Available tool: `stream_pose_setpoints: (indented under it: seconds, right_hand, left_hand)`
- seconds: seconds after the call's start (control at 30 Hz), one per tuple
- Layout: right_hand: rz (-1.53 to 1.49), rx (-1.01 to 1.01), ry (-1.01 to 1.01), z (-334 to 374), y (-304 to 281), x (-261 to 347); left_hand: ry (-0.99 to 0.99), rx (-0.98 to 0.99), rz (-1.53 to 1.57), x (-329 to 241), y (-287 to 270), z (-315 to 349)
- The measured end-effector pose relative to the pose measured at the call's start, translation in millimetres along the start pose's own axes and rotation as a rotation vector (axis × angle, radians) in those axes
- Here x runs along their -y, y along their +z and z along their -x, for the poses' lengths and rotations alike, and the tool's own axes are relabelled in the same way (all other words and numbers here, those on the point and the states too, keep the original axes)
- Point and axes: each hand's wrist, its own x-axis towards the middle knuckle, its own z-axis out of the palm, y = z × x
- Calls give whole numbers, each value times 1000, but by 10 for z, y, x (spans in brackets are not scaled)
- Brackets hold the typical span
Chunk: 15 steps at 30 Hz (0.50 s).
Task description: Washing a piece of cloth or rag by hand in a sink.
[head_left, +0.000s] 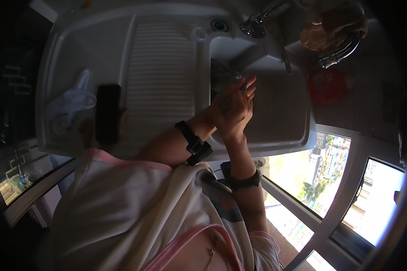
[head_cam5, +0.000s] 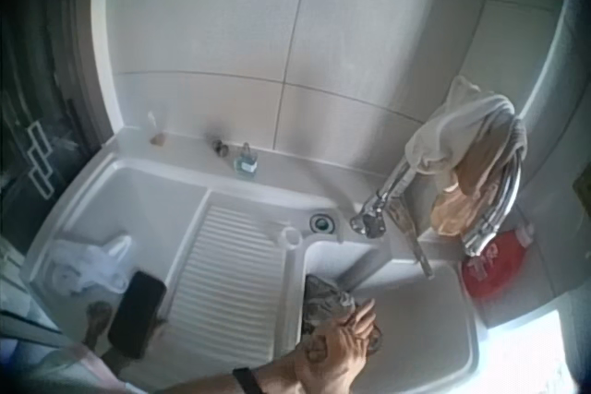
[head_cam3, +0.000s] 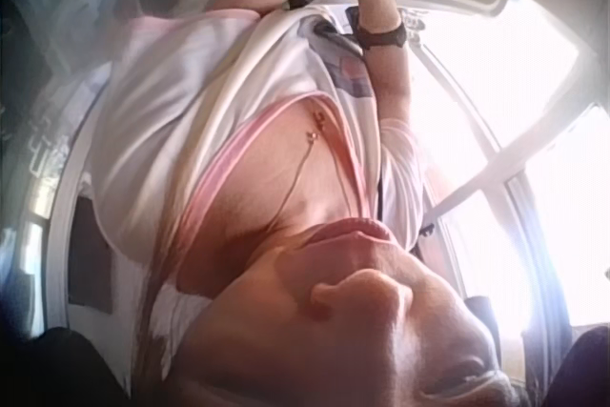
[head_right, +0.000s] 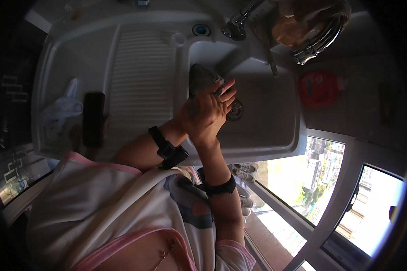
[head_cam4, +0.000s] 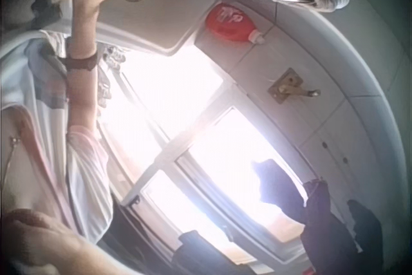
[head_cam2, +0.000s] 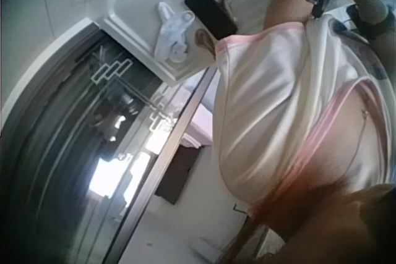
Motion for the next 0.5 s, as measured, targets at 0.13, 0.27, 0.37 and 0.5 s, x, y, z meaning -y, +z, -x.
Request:
stream_pose_setpoints:
  seconds: [0.13, 0.27, 0.37, 0.5]
  right_hand:
    - [70, -28, 477, -322, -76, -550]
    - [-425, -204, 842, -388, -148, -818]
    - [-783, -310, 963, -163, -265, -702]
    - [-1547, -175, 1429, -28, -346, -644]
  left_hand:
    - [16, -40, -33, 154, -218, -67]
    - [-128, 742, 311, 130, -644, -301]
    - [83, -14, -127, 105, 17, 21]
    - [28, -35, 2, 30, -31, 54]
